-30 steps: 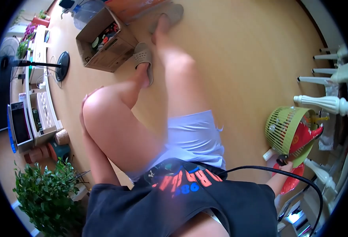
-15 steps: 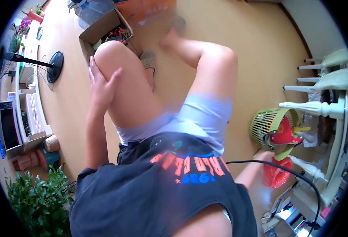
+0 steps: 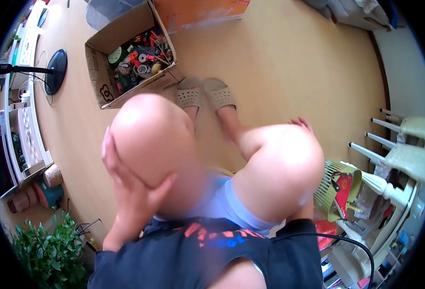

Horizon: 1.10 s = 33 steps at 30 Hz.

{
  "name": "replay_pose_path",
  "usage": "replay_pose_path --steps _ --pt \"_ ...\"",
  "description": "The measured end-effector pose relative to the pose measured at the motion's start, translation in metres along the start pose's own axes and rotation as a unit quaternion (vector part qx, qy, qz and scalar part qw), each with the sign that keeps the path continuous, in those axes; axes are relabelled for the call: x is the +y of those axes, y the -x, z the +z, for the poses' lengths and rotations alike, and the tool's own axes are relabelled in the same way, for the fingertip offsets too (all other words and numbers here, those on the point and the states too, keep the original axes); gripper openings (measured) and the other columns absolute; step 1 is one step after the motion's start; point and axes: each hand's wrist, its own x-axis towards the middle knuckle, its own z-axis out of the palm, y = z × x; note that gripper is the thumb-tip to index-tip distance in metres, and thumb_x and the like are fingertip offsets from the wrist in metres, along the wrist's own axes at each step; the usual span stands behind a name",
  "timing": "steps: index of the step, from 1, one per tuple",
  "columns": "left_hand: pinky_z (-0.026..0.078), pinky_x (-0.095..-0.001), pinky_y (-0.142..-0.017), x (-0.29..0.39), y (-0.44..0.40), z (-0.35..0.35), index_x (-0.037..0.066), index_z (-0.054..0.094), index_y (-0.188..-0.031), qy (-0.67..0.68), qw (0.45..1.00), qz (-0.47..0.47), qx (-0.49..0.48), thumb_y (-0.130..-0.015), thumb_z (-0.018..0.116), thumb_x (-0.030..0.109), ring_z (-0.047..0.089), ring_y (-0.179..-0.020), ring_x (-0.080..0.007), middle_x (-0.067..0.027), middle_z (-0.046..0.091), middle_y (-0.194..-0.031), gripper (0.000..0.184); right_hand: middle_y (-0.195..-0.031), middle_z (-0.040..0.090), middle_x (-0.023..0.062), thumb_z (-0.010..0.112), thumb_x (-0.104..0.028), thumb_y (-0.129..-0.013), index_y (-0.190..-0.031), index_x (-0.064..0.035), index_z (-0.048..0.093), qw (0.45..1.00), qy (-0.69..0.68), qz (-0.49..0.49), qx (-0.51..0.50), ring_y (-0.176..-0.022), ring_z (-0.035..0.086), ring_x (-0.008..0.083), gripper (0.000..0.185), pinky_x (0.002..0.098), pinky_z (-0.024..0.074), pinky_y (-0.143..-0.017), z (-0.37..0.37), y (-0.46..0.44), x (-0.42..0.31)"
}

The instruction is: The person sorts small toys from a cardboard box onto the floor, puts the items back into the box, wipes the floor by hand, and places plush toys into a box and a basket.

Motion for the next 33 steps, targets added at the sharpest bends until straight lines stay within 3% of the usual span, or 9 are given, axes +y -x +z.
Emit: replay_pose_path --steps 5,10,16,18,21,23,27,30,33 --pt "0.03 -0.0524 -0.109 0.008 -0.009 0.001 0.004 0.003 -0.148 0.016 0.995 -0.097 -0.031 -0.059 0.086 0.033 0.031 -0.133 -0.0426 -0.0271 0.018 -0.148 0.125 -0.128 0.058 0.0171 0.047 -0.016 -0.096 -0.13 0.0018 0.051 0.966 0.182 -0.096 -0.156 -0.123 0.052 0.0267 0.039 0.0363 0.0372 -0.107 0.142 -0.158 0.068" --pt "0.031 -0.0527 -0.108 0.022 -0.063 0.009 0.004 0.005 -0.147 0.057 0.978 -0.189 -0.062 -0.058 0.084 0.037 0.035 -0.131 -0.0421 -0.0271 0.022 -0.146 0.123 -0.147 0.038 0.0203 0.047 -0.033 -0.097 -0.138 -0.0004 0.044 0.689 0.402 -0.387 -0.463 -0.14 0.03 0.0322 0.052 0.0399 0.025 -0.115 0.291 -0.204 0.151" --pt "0.032 -0.0521 -0.106 0.018 -0.142 0.053 0.002 0.009 -0.146 0.042 0.975 -0.16 -0.147 -0.061 0.079 0.043 0.038 -0.129 -0.0423 -0.0277 0.026 -0.143 0.117 -0.133 0.053 0.0195 0.044 -0.038 -0.099 -0.139 -0.0014 0.041 0.878 0.124 -0.005 -0.463 -0.127 0.049 0.0308 0.054 0.0395 0.038 -0.108 0.328 -0.212 0.209" --pt "0.032 -0.0518 -0.105 0.015 -0.162 0.068 0.001 0.011 -0.145 0.039 0.972 -0.146 -0.179 -0.062 0.078 0.044 0.038 -0.128 -0.0423 -0.0279 0.027 -0.142 0.115 -0.129 0.056 0.0209 0.045 -0.034 -0.099 -0.134 0.0009 0.044 0.907 -0.132 0.194 -0.349 -0.119 0.055 0.0323 0.05 0.0414 0.0431 -0.104 0.289 -0.253 0.188" --pt "0.033 -0.0515 -0.104 0.013 -0.18 0.079 0.0 0.013 -0.145 0.027 0.966 -0.146 -0.211 -0.064 0.076 0.047 0.039 -0.127 -0.0424 -0.0281 0.03 -0.14 0.113 -0.12 0.06 0.0216 0.041 -0.028 -0.101 -0.125 0.005 0.05 0.93 -0.234 0.173 -0.225 -0.111 0.06 0.0323 0.041 0.0432 0.0476 -0.099 0.182 -0.301 0.168" --pt "0.033 -0.0513 -0.103 0.011 -0.189 0.081 0.0 0.014 -0.144 0.015 0.965 -0.148 -0.215 -0.065 0.074 0.049 0.04 -0.126 -0.0424 -0.0283 0.031 -0.139 0.111 -0.105 0.065 0.0191 0.041 -0.02 -0.1 -0.12 0.0038 0.053 0.994 0.023 0.072 0.083 -0.1 0.064 0.029 0.033 0.0392 0.0496 -0.096 0.118 -0.31 0.147" --pt "0.034 -0.0509 -0.102 0.014 -0.191 0.065 -0.001 0.017 -0.144 -0.028 0.964 -0.175 -0.197 -0.066 0.071 0.053 0.042 -0.124 -0.0425 -0.0287 0.034 -0.137 0.109 -0.125 0.057 0.0204 0.042 -0.011 -0.095 -0.123 0.0053 0.053 0.854 0.38 -0.202 0.291 -0.121 0.052 0.0287 0.033 0.0361 0.0411 -0.103 0.09 -0.295 0.123" --pt "0.035 -0.0506 -0.101 0.02 -0.189 0.052 -0.002 0.019 -0.143 -0.072 0.963 -0.191 -0.176 -0.068 0.069 0.056 0.043 -0.123 -0.0426 -0.029 0.036 -0.136 0.107 -0.138 0.049 0.0161 0.047 -0.013 -0.094 -0.131 0.0006 0.049 0.934 0.275 -0.147 -0.172 -0.13 0.044 0.0281 0.04 0.0361 0.0333 -0.11 0.177 -0.265 0.152" --pt "0.035 -0.0503 -0.1 0.029 -0.188 0.049 -0.003 0.021 -0.142 -0.111 0.958 -0.205 -0.165 -0.069 0.067 0.059 0.044 -0.122 -0.0427 -0.0292 0.038 -0.134 0.106 -0.142 0.047 0.0135 0.053 -0.025 -0.091 -0.136 -0.005 0.047 0.789 0.359 -0.24 -0.437 -0.133 0.041 0.0277 0.05 0.0377 0.0312 -0.112 0.259 -0.224 0.158"
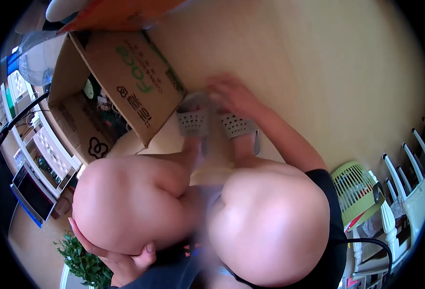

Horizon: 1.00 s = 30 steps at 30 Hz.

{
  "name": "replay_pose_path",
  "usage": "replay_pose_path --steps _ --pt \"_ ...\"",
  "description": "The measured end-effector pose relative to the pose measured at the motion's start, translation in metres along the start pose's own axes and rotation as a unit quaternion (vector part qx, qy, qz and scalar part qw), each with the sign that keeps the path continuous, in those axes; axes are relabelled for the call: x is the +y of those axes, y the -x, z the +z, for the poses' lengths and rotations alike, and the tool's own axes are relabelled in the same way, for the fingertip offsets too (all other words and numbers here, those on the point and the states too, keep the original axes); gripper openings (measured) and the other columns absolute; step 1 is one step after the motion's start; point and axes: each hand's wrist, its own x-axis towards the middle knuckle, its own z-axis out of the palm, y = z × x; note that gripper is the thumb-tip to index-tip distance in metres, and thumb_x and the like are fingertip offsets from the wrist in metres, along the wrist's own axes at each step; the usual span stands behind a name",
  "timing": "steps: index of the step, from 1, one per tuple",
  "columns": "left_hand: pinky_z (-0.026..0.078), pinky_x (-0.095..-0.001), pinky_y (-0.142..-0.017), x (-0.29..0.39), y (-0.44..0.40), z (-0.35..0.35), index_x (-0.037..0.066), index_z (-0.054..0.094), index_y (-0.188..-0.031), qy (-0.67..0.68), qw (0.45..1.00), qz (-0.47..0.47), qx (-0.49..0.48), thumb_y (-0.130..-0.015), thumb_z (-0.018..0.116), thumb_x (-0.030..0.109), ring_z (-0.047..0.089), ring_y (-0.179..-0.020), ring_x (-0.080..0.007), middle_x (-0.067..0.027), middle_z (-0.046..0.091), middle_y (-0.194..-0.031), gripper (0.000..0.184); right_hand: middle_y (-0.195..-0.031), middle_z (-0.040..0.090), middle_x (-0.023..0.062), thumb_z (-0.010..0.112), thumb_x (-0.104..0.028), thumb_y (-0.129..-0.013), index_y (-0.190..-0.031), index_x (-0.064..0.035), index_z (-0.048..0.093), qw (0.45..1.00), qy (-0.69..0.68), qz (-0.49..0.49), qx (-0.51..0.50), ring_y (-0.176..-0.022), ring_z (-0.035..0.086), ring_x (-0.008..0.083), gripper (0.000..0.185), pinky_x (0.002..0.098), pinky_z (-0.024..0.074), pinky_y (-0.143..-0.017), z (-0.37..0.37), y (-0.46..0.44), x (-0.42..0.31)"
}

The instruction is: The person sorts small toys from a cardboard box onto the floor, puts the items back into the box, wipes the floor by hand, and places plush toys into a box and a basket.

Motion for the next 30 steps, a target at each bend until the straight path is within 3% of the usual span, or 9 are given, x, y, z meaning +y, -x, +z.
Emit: replay_pose_path --steps 6,7,10,13,15,17,18,20,30 --pt "0.036 -0.0496 -0.098 0.004 0.018 -0.009 -0.005 0.025 -0.141 -0.049 0.997 -0.06 0.008 -0.072 0.063 0.064 0.046 -0.119 -0.0428 -0.0298 0.043 -0.131 0.105 -0.142 0.047 0.0115 0.056 -0.037 -0.089 -0.138 -0.0076 0.046 0.966 0.189 -0.113 -0.134 -0.133 0.041 0.0284 0.058 0.0408 0.0312 -0.112 -0.073 0.031 0.073" --pt "0.036 -0.0495 -0.098 0.006 0.022 -0.01 -0.006 0.026 -0.141 -0.053 0.996 -0.069 0.008 -0.073 0.062 0.065 0.047 -0.119 -0.0429 -0.0299 0.043 -0.131 0.105 -0.139 0.049 0.0126 0.056 -0.034 -0.088 -0.133 -0.0062 0.05 0.949 0.312 -0.052 0.002 -0.129 0.043 0.0291 0.053 0.0426 0.0307 -0.11 -0.095 0.046 0.091" --pt "0.037 -0.0492 -0.097 0.013 0.033 -0.014 -0.006 0.028 -0.14 -0.063 0.994 -0.091 0.003 -0.074 0.06 0.068 0.048 -0.118 -0.0429 -0.0301 0.046 -0.129 0.105 -0.126 0.053 0.019 0.052 -0.027 -0.091 -0.111 -0.002 0.056 0.892 0.274 0.292 0.209 -0.113 0.048 0.0335 0.033 0.0453 0.0344 -0.102 -0.188 0.128 0.211" --pt "0.038 -0.0489 -0.096 0.018 0.037 -0.015 -0.007 0.03 -0.14 -0.082 0.991 -0.102 0.004 -0.075 0.057 0.071 0.049 -0.116 -0.043 -0.0304 0.048 -0.128 0.105 -0.124 0.052 0.0209 0.047 -0.024 -0.094 -0.103 0.001 0.055 0.787 0.261 0.269 0.49 -0.113 0.048 0.0339 0.028 0.045 0.0358 -0.1 -0.216 0.141 0.206" --pt "0.038 -0.0486 -0.095 0.019 0.041 -0.01 -0.007 0.027 -0.141 -0.134 0.983 -0.124 0.026 -0.075 0.057 0.072 0.05 -0.116 -0.0426 -0.0303 0.048 -0.128 0.107 -0.132 0.049 0.0207 0.043 -0.021 -0.097 -0.108 -0.0002 0.055 0.83 0.18 0.131 0.512 -0.122 0.044 0.0335 0.026 0.0435 0.0334 -0.106 -0.178 0.125 0.2" --pt "0.039 -0.048 -0.096 0.01 0.043 -0.004 -0.005 0.014 -0.145 -0.166 0.971 -0.159 0.06 -0.073 0.059 0.074 0.05 -0.116 -0.0414 -0.0297 0.045 -0.13 0.116 -0.143 0.041 0.0168 0.045 -0.025 -0.096 -0.128 -0.0043 0.051 0.958 0.196 0.07 0.198 -0.135 0.034 0.0312 0.038 0.0432 0.0263 -0.112 -0.105 0.065 0.126" --pt "0.039 -0.0478 -0.096 0.007 0.047 -0.004 -0.005 0.01 -0.147 -0.169 0.969 -0.165 0.074 -0.072 0.059 0.074 0.05 -0.116 -0.041 -0.0294 0.045 -0.13 0.12 -0.151 0.034 0.015 0.044 -0.03 -0.097 -0.139 -0.006 0.047 0.976 0.212 -0.012 0.04 -0.142 0.026 0.0283 0.048 0.0421 0.0216 -0.116 -0.069 0.038 0.089" --pt "0.039 -0.0478 -0.096 0.006 0.049 0.0 -0.004 0.008 -0.148 -0.179 0.965 -0.164 0.101 -0.071 0.06 0.075 0.051 -0.115 -0.0405 -0.029 0.045 -0.13 0.122 -0.149 0.038 0.0086 0.059 -0.025 -0.081 -0.129 -0.012 0.057 0.948 0.234 -0.194 -0.093 -0.14 0.031 0.021 0.049 0.0421 0.0246 -0.116 -0.029 0.011 0.04" --pt "0.036 -0.0459 -0.099 -0.004 0.078 0.003 -0.008 0.03 -0.139 -0.155 0.954 -0.226 0.123 -0.074 0.056 0.074 0.048 -0.118 -0.0388 -0.027 0.046 -0.129 0.108 -0.151 0.035 0.0059 0.054 -0.026 -0.089 -0.127 -0.0103 0.056 0.938 0.259 -0.177 -0.15 -0.142 0.028 0.021 0.041 0.0391 0.0263 -0.115 -0.043 0.011 0.048"
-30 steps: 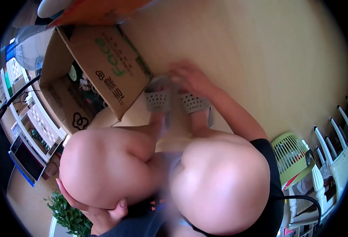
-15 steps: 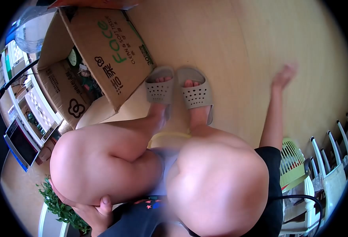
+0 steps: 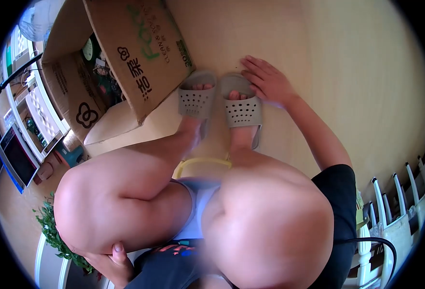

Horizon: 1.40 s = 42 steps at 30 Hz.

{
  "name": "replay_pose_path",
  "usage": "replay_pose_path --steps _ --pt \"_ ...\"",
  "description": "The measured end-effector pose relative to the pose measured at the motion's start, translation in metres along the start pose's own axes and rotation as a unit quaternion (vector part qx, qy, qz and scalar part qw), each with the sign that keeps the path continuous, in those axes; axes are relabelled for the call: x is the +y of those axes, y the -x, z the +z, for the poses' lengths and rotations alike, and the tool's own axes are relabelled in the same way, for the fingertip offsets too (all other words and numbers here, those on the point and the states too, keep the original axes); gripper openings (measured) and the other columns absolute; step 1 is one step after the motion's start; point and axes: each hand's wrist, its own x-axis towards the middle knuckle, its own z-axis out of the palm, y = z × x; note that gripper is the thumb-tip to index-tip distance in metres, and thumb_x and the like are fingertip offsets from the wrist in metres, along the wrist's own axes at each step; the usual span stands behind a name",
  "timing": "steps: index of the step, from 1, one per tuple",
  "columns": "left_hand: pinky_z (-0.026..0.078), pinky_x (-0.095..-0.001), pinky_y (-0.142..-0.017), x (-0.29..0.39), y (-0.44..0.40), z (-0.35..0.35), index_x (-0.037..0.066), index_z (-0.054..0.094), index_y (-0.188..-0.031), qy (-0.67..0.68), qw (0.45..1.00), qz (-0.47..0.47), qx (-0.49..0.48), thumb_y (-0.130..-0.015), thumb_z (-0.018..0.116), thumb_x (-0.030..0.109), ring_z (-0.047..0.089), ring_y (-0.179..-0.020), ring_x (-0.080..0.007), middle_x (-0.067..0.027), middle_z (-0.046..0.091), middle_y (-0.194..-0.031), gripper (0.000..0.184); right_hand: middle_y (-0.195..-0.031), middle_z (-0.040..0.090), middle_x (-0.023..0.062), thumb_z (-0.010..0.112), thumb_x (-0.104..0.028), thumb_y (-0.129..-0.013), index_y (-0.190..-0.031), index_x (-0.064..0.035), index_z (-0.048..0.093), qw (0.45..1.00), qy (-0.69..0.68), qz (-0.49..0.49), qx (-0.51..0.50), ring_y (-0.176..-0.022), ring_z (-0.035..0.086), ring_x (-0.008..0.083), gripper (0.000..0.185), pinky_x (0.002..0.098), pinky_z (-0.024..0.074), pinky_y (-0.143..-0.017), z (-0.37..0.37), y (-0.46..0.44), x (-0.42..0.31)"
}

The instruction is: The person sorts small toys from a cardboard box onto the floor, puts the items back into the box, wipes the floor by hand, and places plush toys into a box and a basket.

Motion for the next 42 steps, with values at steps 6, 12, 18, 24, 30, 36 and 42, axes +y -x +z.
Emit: replay_pose_path --steps 6,12,18,24,30,36,42 --pt "0.034 -0.0446 -0.101 -0.01 0.016 0.006 -0.009 0.029 -0.139 0.026 0.998 -0.053 0.01 -0.075 0.053 0.075 0.046 -0.121 -0.0373 -0.0268 0.044 -0.131 0.108 -0.143 0.042 0.0075 0.056 -0.029 -0.089 -0.125 -0.012 0.056 0.999 0.044 0.007 0.027 -0.136 0.035 0.0233 0.04 0.0408 0.0303 -0.111 -0.002 -0.013 -0.012" --pt "0.032 -0.0433 -0.104 -0.019 0.024 0.008 -0.009 0.029 -0.14 0.047 0.994 -0.092 0.03 -0.076 0.05 0.076 0.044 -0.124 -0.0357 -0.0266 0.042 -0.133 0.108 -0.138 0.047 0.0072 0.058 -0.029 -0.088 -0.126 -0.0138 0.055 0.998 0.062 -0.002 0.029 -0.134 0.037 0.0235 0.041 0.0406 0.0316 -0.109 -0.001 -0.012 -0.011" --pt "0.032 -0.0431 -0.104 -0.026 0.028 0.003 -0.009 0.03 -0.139 0.102 0.989 -0.101 0.022 -0.077 0.05 0.075 0.045 -0.123 -0.0353 -0.0273 0.042 -0.132 0.106 -0.145 0.042 0.0074 0.059 -0.029 -0.088 -0.136 -0.0146 0.047 0.998 0.058 0.033 0.013 -0.136 0.036 0.023 0.052 0.0406 0.0304 -0.11 -0.004 -0.027 -0.016" --pt "0.035 -0.0438 -0.102 -0.032 0.029 0.015 -0.01 0.033 -0.137 0.101 0.99 -0.088 0.035 -0.078 0.053 0.074 0.049 -0.119 -0.0356 -0.0291 0.045 -0.13 0.105 -0.15 0.038 0.0076 0.061 -0.025 -0.085 -0.141 -0.0114 0.042 0.989 0.079 -0.113 -0.051 -0.138 0.034 0.0216 0.061 0.0417 0.03 -0.112 -0.014 -0.042 0.002" --pt "0.038 -0.0445 -0.1 -0.058 0.021 0.017 -0.012 0.036 -0.134 0.105 0.992 -0.042 0.057 -0.078 0.056 0.072 0.052 -0.116 -0.0359 -0.031 0.048 -0.128 0.103 -0.081 0.069 0.0113 0.056 -0.021 -0.077 -0.078 -0.0126 0.069 0.896 0.044 -0.08 -0.434 -0.076 0.066 0.0284 0.016 0.0447 0.05 -0.061 -0.058 0.064 0.002" --pt "0.033 -0.0365 -0.107 -0.017 0.002 0.019 -0.004 0.034 -0.139 0.222 0.972 -0.057 -0.05 -0.083 0.056 0.065 0.048 -0.123 -0.0293 -0.0214 0.046 -0.135 0.091 -0.129 0.056 0.019 0.048 -0.02 -0.092 -0.119 -0.0066 0.06 0.97 -0.104 0.165 -0.143 -0.121 0.051 0.0321 0.033 0.0446 0.0404 -0.101 -0.021 0.161 0.006" --pt "0.039 -0.0344 -0.102 0.138 -0.138 0.03 -0.009 0.052 -0.125 0.302 0.765 0.488 -0.29 -0.078 0.064 0.018 0.054 -0.119 -0.0286 -0.0201 0.058 -0.123 0.056 -0.153 0.029 0.0166 0.052 -0.031 -0.092 -0.146 -0.0024 0.032 0.922 0.115 0.34 0.147 -0.142 0.026 0.0304 0.064 0.0443 0.0187 -0.117 0.028 0.073 0.007"
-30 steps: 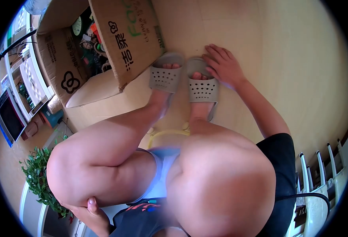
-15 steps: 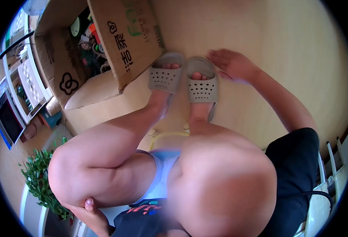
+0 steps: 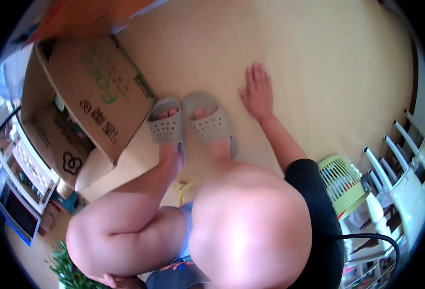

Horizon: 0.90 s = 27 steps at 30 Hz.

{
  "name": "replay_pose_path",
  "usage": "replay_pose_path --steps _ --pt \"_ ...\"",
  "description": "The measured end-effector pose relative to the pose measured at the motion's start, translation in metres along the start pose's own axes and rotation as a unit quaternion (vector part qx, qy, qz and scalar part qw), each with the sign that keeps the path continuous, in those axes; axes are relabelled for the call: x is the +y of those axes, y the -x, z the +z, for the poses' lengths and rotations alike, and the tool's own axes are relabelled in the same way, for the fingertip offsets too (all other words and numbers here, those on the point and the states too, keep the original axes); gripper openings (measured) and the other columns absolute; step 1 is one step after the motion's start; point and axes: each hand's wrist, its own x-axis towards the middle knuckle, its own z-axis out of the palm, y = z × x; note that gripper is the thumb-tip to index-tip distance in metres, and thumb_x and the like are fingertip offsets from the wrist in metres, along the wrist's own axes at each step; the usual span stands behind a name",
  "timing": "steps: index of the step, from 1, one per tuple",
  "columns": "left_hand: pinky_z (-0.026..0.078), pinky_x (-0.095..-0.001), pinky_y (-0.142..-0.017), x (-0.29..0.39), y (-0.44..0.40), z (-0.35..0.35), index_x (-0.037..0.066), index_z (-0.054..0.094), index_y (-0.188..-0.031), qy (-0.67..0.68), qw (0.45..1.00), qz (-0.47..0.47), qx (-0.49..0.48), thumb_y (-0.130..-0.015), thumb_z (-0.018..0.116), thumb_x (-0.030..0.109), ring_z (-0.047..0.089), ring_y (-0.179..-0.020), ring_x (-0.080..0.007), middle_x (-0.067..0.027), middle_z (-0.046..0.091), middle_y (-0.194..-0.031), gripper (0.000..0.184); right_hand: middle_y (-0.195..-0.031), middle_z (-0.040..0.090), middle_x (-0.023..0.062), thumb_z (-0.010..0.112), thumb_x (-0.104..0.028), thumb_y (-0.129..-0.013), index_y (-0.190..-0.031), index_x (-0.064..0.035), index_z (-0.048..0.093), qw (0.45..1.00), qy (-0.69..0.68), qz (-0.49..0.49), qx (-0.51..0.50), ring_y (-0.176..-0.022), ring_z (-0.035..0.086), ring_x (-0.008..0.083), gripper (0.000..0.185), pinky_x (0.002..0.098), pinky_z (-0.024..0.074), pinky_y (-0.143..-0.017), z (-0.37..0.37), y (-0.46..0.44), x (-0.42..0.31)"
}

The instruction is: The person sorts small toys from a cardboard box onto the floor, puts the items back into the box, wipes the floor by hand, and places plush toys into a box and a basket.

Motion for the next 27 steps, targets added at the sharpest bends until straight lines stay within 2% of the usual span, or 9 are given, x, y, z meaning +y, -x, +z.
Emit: replay_pose_path --steps 4,6,8,10,14,18,20,25,27 --pt "0.041 -0.0343 -0.101 0.024 -0.051 0.0 -0.012 0.058 -0.121 -0.015 0.987 0.026 -0.157 -0.076 0.067 0.0 0.055 -0.119 -0.0299 -0.0214 0.062 -0.119 0.047 -0.152 0.026 0.0231 0.049 -0.035 -0.094 -0.143 0.0067 0.031 0.954 0.115 0.27 0.063 -0.141 0.026 0.0379 0.067 0.0473 0.0176 -0.116 0.012 0.037 0.091" --pt "0.041 -0.0343 -0.101 0.02 -0.051 0.005 -0.011 0.058 -0.121 -0.028 0.989 0.016 -0.142 -0.077 0.066 0.002 0.055 -0.119 -0.0296 -0.021 0.061 -0.12 0.047 -0.152 0.023 0.0269 0.049 -0.038 -0.095 -0.141 0.0121 0.029 0.622 -0.053 0.761 0.176 -0.14 0.027 0.0404 0.07 0.0475 0.0174 -0.116 -0.033 0.03 0.145" --pt "0.04 -0.0343 -0.102 0.014 -0.044 0.011 -0.01 0.057 -0.122 -0.045 0.992 -0.001 -0.116 -0.078 0.065 0.004 0.054 -0.119 -0.0293 -0.0205 0.06 -0.121 0.046 -0.153 0.02 0.0287 0.048 -0.039 -0.096 -0.141 0.0145 0.025 0.678 -0.003 0.7 0.225 -0.141 0.025 0.0407 0.074 0.0474 0.0171 -0.116 -0.028 0.047 0.199" --pt "0.04 -0.0343 -0.102 0.006 -0.034 0.016 -0.01 0.057 -0.122 -0.063 0.995 -0.028 -0.075 -0.079 0.064 0.006 0.054 -0.12 -0.0289 -0.0201 0.059 -0.122 0.046 -0.153 0.016 0.0286 0.046 -0.035 -0.097 -0.143 0.0135 0.02 0.862 0.044 0.443 0.242 -0.142 0.021 0.0406 0.072 0.0482 0.0151 -0.117 -0.023 0.027 0.201" --pt "0.04 -0.0344 -0.102 -0.01 -0.007 0.026 -0.008 0.056 -0.123 -0.112 0.989 -0.084 0.035 -0.081 0.062 0.01 0.053 -0.12 -0.0282 -0.0192 0.057 -0.124 0.046 -0.146 0.034 0.0275 0.053 -0.014 -0.086 -0.14 0.0074 0.035 0.952 -0.182 0.133 0.209 -0.139 0.028 0.0397 0.061 0.0457 0.0203 -0.116 -0.004 -0.077 0.036" --pt "0.039 -0.0344 -0.103 -0.027 0.034 0.035 -0.007 0.055 -0.124 -0.166 0.959 -0.167 0.156 -0.083 0.06 0.014 0.052 -0.12 -0.0275 -0.0184 0.056 -0.126 0.046 -0.146 0.039 0.0187 0.066 -0.022 -0.077 -0.14 -0.0013 0.04 0.888 -0.351 -0.286 -0.072 -0.139 0.032 0.031 0.071 0.0399 0.0271 -0.115 0.008 -0.121 -0.119" --pt "0.039 -0.0344 -0.103 -0.035 0.058 0.038 -0.006 0.054 -0.124 -0.19 0.933 -0.217 0.215 -0.084 0.06 0.016 0.052 -0.12 -0.0272 -0.0179 0.055 -0.127 0.046 -0.145 0.041 0.0157 0.064 -0.025 -0.08 -0.138 -0.0043 0.045 0.832 -0.323 -0.452 0.001 -0.138 0.033 0.0277 0.065 0.0385 0.028 -0.114 0.014 -0.121 -0.157" --pt "0.038 -0.0345 -0.104 -0.056 0.115 0.045 -0.005 0.053 -0.125 -0.245 0.852 -0.325 0.329 -0.086 0.057 0.021 0.051 -0.121 -0.0263 -0.0168 0.053 -0.129 0.046 -0.14 0.049 0.0073 0.061 -0.027 -0.083 -0.132 -0.0092 0.054 0.912 -0.195 -0.361 0.003 -0.134 0.04 0.025 0.052 0.0411 0.0286 -0.114 0.018 -0.185 -0.047" --pt "0.038 -0.0345 -0.104 -0.065 0.132 0.048 -0.004 0.052 -0.125 -0.258 0.821 -0.356 0.364 -0.087 0.056 0.023 0.051 -0.121 -0.026 -0.0164 0.052 -0.13 0.047 -0.125 0.058 0.0167 0.061 -0.019 -0.081 -0.117 -0.0047 0.06 0.962 -0.208 -0.114 0.133 -0.116 0.053 0.0314 0.039 0.0443 0.0401 -0.1 0.001 -0.202 0.04"
